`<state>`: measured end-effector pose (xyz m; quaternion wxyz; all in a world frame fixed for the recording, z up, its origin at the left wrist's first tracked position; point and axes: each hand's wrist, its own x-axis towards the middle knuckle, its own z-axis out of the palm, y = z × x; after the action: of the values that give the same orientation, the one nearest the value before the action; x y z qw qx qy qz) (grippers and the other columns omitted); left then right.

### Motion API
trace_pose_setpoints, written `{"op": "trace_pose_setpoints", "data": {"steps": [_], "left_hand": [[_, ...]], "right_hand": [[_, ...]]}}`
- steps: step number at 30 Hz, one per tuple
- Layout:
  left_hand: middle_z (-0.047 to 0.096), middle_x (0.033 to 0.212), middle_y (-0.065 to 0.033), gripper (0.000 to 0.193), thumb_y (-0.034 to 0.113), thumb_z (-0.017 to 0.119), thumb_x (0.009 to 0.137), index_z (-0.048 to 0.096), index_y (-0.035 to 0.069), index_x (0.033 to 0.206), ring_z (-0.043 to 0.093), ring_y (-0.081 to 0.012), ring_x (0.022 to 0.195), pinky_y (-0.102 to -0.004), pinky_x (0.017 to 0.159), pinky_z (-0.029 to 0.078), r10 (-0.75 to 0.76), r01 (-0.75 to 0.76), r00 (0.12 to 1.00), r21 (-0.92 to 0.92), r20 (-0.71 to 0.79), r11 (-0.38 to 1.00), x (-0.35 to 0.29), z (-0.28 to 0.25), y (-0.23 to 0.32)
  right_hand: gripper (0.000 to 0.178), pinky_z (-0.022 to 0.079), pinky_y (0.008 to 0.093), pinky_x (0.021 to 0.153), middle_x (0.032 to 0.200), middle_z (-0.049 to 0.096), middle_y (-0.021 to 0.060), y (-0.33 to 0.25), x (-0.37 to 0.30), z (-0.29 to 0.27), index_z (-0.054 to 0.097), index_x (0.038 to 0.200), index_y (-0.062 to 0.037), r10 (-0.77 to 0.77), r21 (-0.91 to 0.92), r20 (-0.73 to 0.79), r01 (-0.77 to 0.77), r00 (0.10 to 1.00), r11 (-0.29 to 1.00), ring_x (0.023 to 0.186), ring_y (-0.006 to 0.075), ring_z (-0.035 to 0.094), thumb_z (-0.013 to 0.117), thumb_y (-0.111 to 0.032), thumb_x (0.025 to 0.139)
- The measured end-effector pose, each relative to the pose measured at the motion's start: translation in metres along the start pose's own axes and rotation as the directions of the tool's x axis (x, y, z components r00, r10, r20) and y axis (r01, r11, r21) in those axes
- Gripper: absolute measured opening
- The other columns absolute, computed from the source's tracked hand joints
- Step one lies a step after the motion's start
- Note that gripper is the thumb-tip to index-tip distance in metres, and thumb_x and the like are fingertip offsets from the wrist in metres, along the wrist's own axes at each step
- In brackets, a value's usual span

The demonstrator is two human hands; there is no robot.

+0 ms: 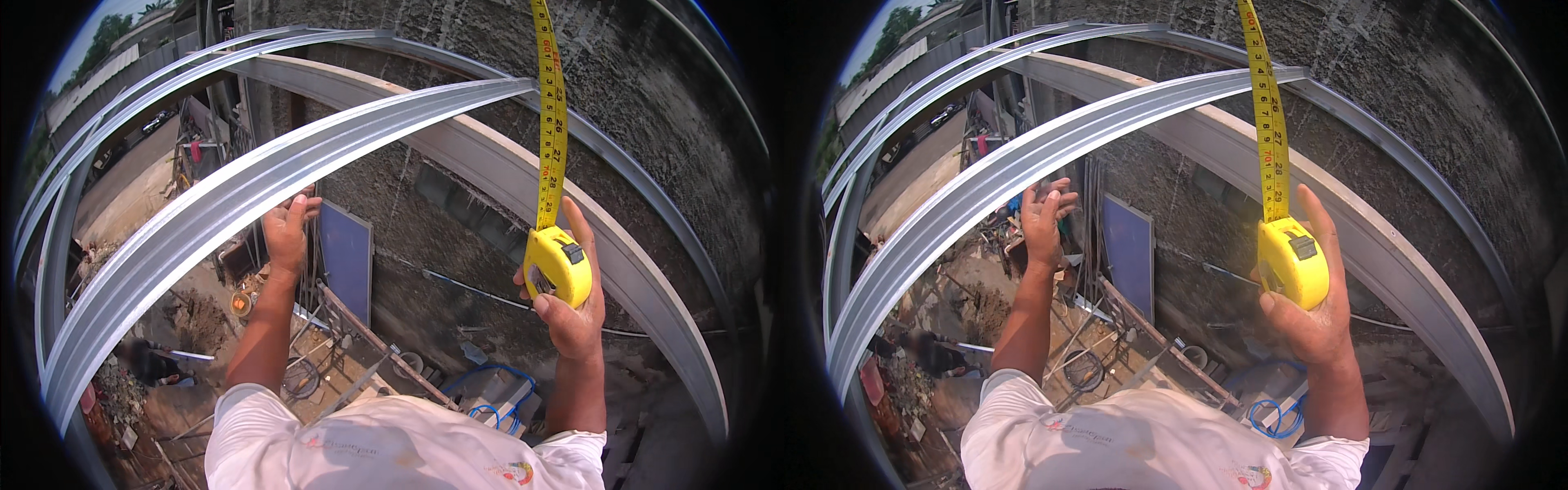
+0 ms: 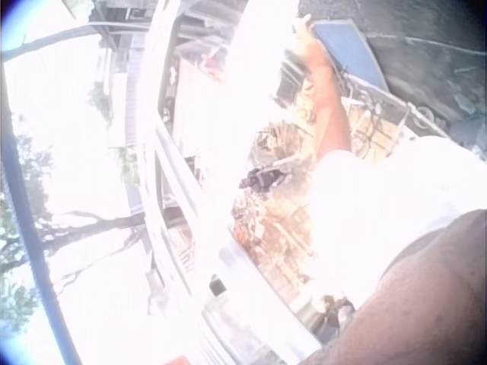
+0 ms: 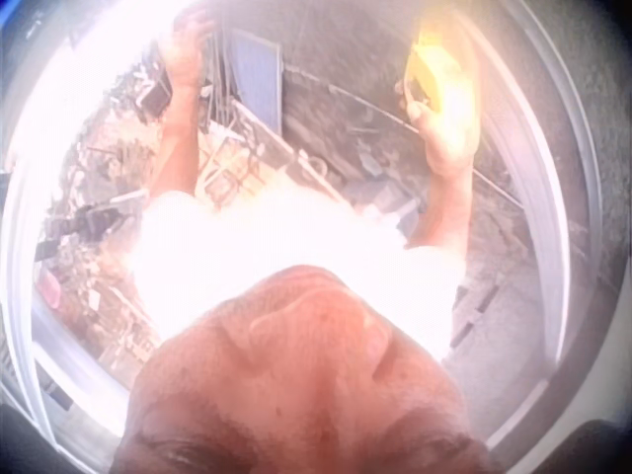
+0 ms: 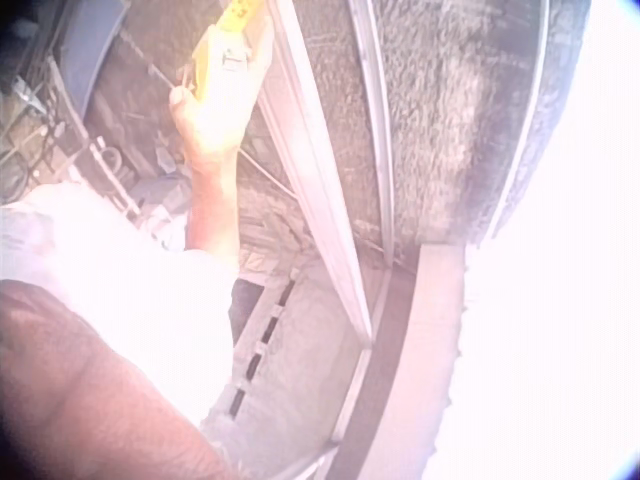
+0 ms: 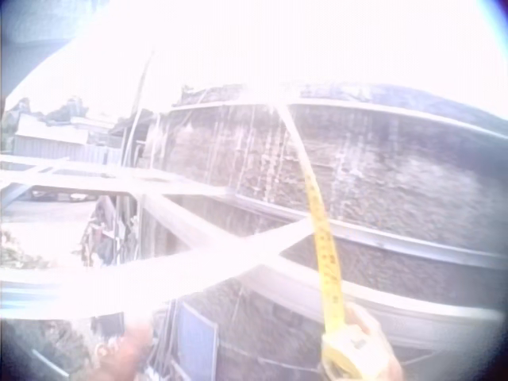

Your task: The person measures and fits curved metal frame sections onto a roof structure using a tape measure and metal shears. They repeatedly measure spans, cut pieces to length, and place them into position on the curved frame.

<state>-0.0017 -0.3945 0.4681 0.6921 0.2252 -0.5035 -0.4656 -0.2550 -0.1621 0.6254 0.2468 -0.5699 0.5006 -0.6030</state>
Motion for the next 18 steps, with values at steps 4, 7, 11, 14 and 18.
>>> {"op": "trace_pose_setpoints", "data": {"steps": [4, 7, 11, 14, 18], "left_hand": [[0.059, 0.112, -0.0136, 0.041, 0.013, 0.052, 0.093, 0.043, 0.002, 0.131, 0.063, -0.0175, 0.089, -0.0287, 0.077, 0.051, -0.132, 0.137, 0.99, 0.105, -0.055, 0.985, -0.062, -0.015, 0.008], [0.058, 0.113, -0.0137, 0.044, 0.014, 0.052, 0.093, 0.04, 0.003, 0.134, 0.063, -0.0167, 0.089, -0.0279, 0.077, 0.05, -0.186, 0.193, 0.981, 0.163, -0.058, 0.968, -0.095, -0.032, 0.016], [0.059, 0.112, -0.0135, 0.043, 0.013, 0.052, 0.093, 0.041, 0.004, 0.133, 0.062, -0.0152, 0.087, -0.0274, 0.075, 0.051, -0.219, 0.232, 0.972, 0.209, -0.083, 0.95, -0.13, -0.048, 0.024], [0.059, 0.111, -0.0126, 0.042, 0.014, 0.052, 0.094, 0.04, 0.005, 0.133, 0.061, -0.0143, 0.086, -0.0271, 0.076, 0.05, -0.279, 0.297, 0.953, 0.169, -0.121, 0.94, -0.156, -0.055, 0.026], [0.058, 0.111, -0.011, 0.041, 0.014, 0.051, 0.094, 0.04, 0.007, 0.133, 0.06, -0.0146, 0.09, -0.0282, 0.08, 0.048, -0.312, 0.331, 0.941, 0.172, -0.128, 0.928, -0.188, -0.048, 0.026]], "right_hand": [[0.1, 0.049, 0.0327, 0.083, 0.117, 0.048, 0.0105, 0.036, -0.012, 0.022, 0.015, 0.149, -0.0101, 0.029, 0.182, 0.107, -0.048, 0.994, 0.982, 0.092, 0.0179, 0.054, 0.068, -0.021, 0.065], [0.103, 0.049, 0.0334, 0.083, 0.118, 0.046, 0.0108, 0.054, -0.016, 0.035, 0.009, 0.15, -0.0104, -0.002, 0.349, 0.087, -0.029, 0.996, 0.937, 0.095, 0.0188, 0.054, 0.07, -0.018, 0.068], [0.105, 0.049, 0.0343, 0.083, 0.118, 0.043, 0.0112, 0.083, -0.025, 0.045, 0.002, 0.15, -0.0087, -0.123, 0.344, 0.073, 0.091, 0.99, 0.934, 0.097, 0.0192, 0.052, 0.071, -0.017, 0.071], [0.105, 0.047, 0.0347, 0.082, 0.118, 0.041, 0.0112, 0.102, -0.042, 0.057, -0.002, 0.149, -0.0053, -0.226, 0.27, 0.096, 0.193, 0.969, 0.943, 0.097, 0.0195, 0.051, 0.069, -0.017, 0.074], [0.106, 0.047, 0.0349, 0.085, 0.117, 0.042, 0.0126, 0.135, -0.064, 0.073, -0.006, 0.149, -0.0039, -0.231, 0.325, 0.23, 0.149, 0.945, 0.934, 0.097, 0.0201, 0.051, 0.067, -0.012, 0.072]]}}
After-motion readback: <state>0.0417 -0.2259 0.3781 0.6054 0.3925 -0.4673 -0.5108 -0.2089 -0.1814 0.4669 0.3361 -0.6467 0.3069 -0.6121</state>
